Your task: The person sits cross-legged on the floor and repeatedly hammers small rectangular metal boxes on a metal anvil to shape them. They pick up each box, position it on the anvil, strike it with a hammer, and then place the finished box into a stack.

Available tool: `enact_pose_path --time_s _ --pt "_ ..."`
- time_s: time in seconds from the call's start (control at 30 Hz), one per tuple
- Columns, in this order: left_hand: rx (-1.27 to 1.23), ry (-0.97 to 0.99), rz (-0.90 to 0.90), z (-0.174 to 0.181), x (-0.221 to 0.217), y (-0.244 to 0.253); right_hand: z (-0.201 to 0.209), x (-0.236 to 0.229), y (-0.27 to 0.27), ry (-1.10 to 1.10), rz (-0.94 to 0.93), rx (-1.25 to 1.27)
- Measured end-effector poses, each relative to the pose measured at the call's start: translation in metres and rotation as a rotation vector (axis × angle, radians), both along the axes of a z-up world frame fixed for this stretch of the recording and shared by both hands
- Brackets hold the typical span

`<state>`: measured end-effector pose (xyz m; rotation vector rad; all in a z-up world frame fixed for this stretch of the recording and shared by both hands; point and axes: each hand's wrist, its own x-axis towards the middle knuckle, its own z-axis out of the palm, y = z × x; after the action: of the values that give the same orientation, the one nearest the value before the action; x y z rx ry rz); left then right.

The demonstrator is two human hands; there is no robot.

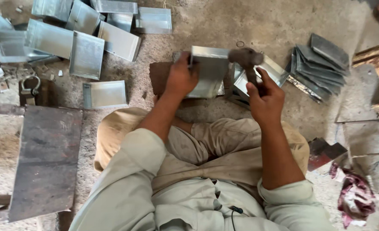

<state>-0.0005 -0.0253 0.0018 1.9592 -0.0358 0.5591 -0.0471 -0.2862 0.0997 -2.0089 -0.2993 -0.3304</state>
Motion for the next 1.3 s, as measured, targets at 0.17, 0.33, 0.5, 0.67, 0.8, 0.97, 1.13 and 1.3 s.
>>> enact_pose_path --time_s 0.17,0.33,0.5,0.67,0.8,0.97,1.13,1.3 --pt "0.053 -0.024 -0.033 0.005 -0.004 0.036 -0.018 -0.002 -0.034 0.068 -0.114 0.168" --pt "0.105 -0.015 -0.071 0.005 0.004 0.045 0.040 -0.019 -0.057 -0.204 -0.009 0.436" --pt "0.091 -0.030 -0.098 -0.006 0.005 0.047 0.073 -0.026 -0.043 -0.480 0.081 0.612" --pt "0.139 -0.044 -0.056 -0.007 0.007 0.049 0.042 -0.008 0.013 -0.160 0.086 -0.148" --pt "0.153 -0.032 -0.022 -0.002 0.010 0.049 0.055 -0.021 0.004 -0.168 0.103 -0.172" --pt "0.157 -0.066 -0.033 -0.008 0.005 0.051 0.087 -0.039 -0.012 -0.441 0.123 0.439" --pt "0.177 -0.013 0.001 -0.018 0.011 0.052 0.081 -0.028 0.023 -0.235 0.081 0.575" --pt "0.149 -0.149 -0.021 -0.025 0.014 0.061 0.055 -0.016 0.024 -0.009 0.107 -0.033"
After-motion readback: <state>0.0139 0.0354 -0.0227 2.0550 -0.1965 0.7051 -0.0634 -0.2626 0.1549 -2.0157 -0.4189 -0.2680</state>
